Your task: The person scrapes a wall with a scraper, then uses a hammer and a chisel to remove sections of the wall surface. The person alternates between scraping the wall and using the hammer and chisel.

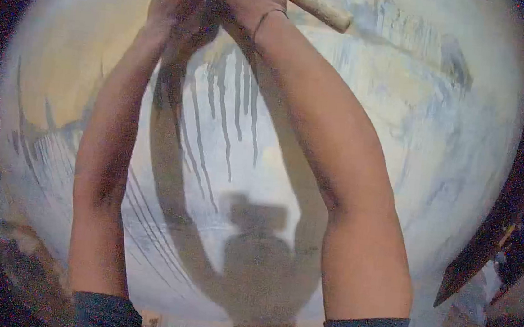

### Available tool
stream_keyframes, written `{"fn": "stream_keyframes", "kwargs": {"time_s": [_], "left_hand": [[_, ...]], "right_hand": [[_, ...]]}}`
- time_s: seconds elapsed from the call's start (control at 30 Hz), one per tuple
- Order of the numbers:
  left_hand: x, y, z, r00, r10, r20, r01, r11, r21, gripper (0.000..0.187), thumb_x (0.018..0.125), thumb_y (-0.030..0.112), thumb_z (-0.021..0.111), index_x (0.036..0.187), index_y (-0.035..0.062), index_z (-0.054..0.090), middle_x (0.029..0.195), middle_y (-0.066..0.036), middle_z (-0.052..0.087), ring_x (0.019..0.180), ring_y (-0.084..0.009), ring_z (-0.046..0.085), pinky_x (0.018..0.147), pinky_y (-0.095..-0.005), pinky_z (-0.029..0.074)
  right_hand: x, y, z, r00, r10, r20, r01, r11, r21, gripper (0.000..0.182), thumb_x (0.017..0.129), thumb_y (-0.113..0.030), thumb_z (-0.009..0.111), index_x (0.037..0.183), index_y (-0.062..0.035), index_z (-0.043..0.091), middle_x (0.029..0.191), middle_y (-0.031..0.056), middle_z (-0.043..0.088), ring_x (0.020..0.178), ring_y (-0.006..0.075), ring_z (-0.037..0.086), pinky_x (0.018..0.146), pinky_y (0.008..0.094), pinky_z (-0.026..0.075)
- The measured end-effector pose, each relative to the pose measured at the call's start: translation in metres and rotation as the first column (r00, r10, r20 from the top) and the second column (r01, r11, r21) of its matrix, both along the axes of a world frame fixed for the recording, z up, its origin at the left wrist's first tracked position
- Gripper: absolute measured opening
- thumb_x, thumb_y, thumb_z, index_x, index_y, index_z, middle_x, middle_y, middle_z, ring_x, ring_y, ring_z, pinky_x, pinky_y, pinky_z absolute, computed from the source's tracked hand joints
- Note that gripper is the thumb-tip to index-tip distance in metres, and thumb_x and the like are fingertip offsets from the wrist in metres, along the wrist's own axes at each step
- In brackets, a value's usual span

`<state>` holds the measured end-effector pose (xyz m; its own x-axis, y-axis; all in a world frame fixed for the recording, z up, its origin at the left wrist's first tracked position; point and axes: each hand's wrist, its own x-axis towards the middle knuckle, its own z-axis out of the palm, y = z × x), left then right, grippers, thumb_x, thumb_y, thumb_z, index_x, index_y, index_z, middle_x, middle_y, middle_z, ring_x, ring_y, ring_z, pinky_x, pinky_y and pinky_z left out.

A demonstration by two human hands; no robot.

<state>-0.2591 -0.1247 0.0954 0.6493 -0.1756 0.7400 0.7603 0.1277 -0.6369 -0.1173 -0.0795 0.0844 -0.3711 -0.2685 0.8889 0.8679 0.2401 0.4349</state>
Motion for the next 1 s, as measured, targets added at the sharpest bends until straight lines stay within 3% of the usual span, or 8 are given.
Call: {"fn": "stream_keyframes", "kwargs": {"time_s": [0.2, 0.27, 0.33, 0.57, 0.77, 0.9, 0.97, 1.0], "left_hand": [[-0.011, 0.003, 0.003, 0.999, 0.055, -0.003, -0.055, 0.996, -0.065, 0.024, 0.078, 0.014, 0.061, 0.099, 0.002, 0.061, 0.099, -0.017, 0.067, 0.091, -0.0347, 0.067, 0.076, -0.0412, 0.056], [-0.009, 0.004, -0.027, 0.985, 0.124, -0.117, -0.124, 0.992, 0.004, 0.029, 0.083, 0.012, 0.061, 0.112, 0.0122, 0.062, 0.103, -0.008, 0.067, 0.088, -0.0288, 0.069, 0.071, -0.0383, 0.058], [-0.007, 0.02, -0.043, 0.98, 0.109, -0.164, -0.102, 0.993, 0.053, 0.031, 0.083, 0.012, 0.061, 0.113, 0.0133, 0.062, 0.106, -0.007, 0.067, 0.09, -0.0283, 0.069, 0.073, -0.0378, 0.059], [0.007, 0.025, -0.032, 0.987, -0.026, -0.16, 0.04, 0.995, 0.086, 0.026, 0.079, 0.012, 0.061, 0.105, 0.0083, 0.062, 0.104, -0.01, 0.067, 0.09, -0.0289, 0.069, 0.075, -0.0386, 0.058], [0.03, 0.016, -0.006, 0.982, -0.061, -0.18, 0.084, 0.989, 0.125, 0.032, 0.068, 0.015, 0.066, 0.097, 0.001, 0.06, 0.095, -0.015, 0.066, 0.089, -0.031, 0.067, 0.077, -0.0384, 0.056], [0.061, -0.014, -0.006, 0.998, 0.05, 0.031, -0.048, 0.997, -0.064, 0.03, 0.064, 0.011, 0.064, 0.092, 0.002, 0.059, 0.09, -0.015, 0.065, 0.086, -0.0321, 0.066, 0.074, -0.0398, 0.056], [0.056, -0.014, -0.004, 0.99, 0.082, 0.117, -0.068, 0.991, -0.117, 0.027, 0.063, 0.01, 0.063, 0.089, 0.0027, 0.059, 0.089, -0.015, 0.064, 0.085, -0.0321, 0.066, 0.073, -0.04, 0.055], [0.044, 0.001, -0.006, 0.987, 0.023, 0.158, 0.003, 0.987, -0.16, 0.028, 0.072, 0.011, 0.062, 0.1, 0.0084, 0.061, 0.097, -0.01, 0.066, 0.086, -0.0283, 0.068, 0.073, -0.0382, 0.057]], "right_hand": [[0.0, 0.006, -0.019, 0.998, -0.044, -0.045, 0.041, 0.997, -0.063, 0.023, 0.088, -0.017, 0.057, 0.105, -0.0029, 0.065, 0.102, 0.0126, 0.066, 0.074, 0.0179, 0.07, 0.057, 0.031, 0.055], [0.021, 0.009, -0.051, 0.999, -0.024, -0.042, 0.02, 0.997, -0.081, 0.022, 0.088, -0.017, 0.057, 0.103, -0.0031, 0.066, 0.103, 0.0122, 0.066, 0.073, 0.0175, 0.07, 0.057, 0.0305, 0.055], [0.038, 0.015, -0.069, 0.993, -0.119, 0.003, 0.11, 0.924, 0.365, 0.022, 0.085, -0.019, 0.059, 0.098, -0.0034, 0.066, 0.099, 0.011, 0.065, 0.072, 0.0185, 0.069, 0.055, 0.0297, 0.053], [0.044, 0.001, -0.042, 0.991, -0.079, 0.104, 0.089, 0.992, -0.094, 0.025, 0.079, -0.021, 0.062, 0.096, -0.0037, 0.065, 0.095, 0.0105, 0.063, 0.072, 0.0237, 0.07, 0.058, 0.0356, 0.056], [0.044, 0.03, -0.001, 0.989, -0.115, 0.095, 0.099, 0.982, 0.163, 0.041, 0.076, -0.018, 0.065, 0.113, -0.0006, 0.063, 0.11, 0.0142, 0.064, 0.078, 0.0236, 0.07, 0.063, 0.0362, 0.057], [0.052, 0.014, 0.012, 0.985, -0.161, 0.061, 0.166, 0.982, -0.092, 0.045, 0.085, -0.022, 0.059, 0.126, -0.0035, 0.055, 0.121, 0.0141, 0.062, 0.09, 0.0259, 0.069, 0.074, 0.0371, 0.056], [0.057, 0.106, 0.025, 0.992, -0.108, 0.065, 0.041, 0.762, 0.646, 0.039, 0.089, -0.02, 0.053, 0.125, -0.0043, 0.055, 0.119, 0.0139, 0.062, 0.091, 0.0255, 0.068, 0.072, 0.0373, 0.056], [0.055, 0.074, -0.001, 0.999, -0.05, 0.019, 0.032, 0.843, 0.538, 0.031, 0.091, -0.017, 0.051, 0.117, -0.0034, 0.058, 0.112, 0.013, 0.064, 0.089, 0.0259, 0.068, 0.072, 0.0374, 0.056]]}}
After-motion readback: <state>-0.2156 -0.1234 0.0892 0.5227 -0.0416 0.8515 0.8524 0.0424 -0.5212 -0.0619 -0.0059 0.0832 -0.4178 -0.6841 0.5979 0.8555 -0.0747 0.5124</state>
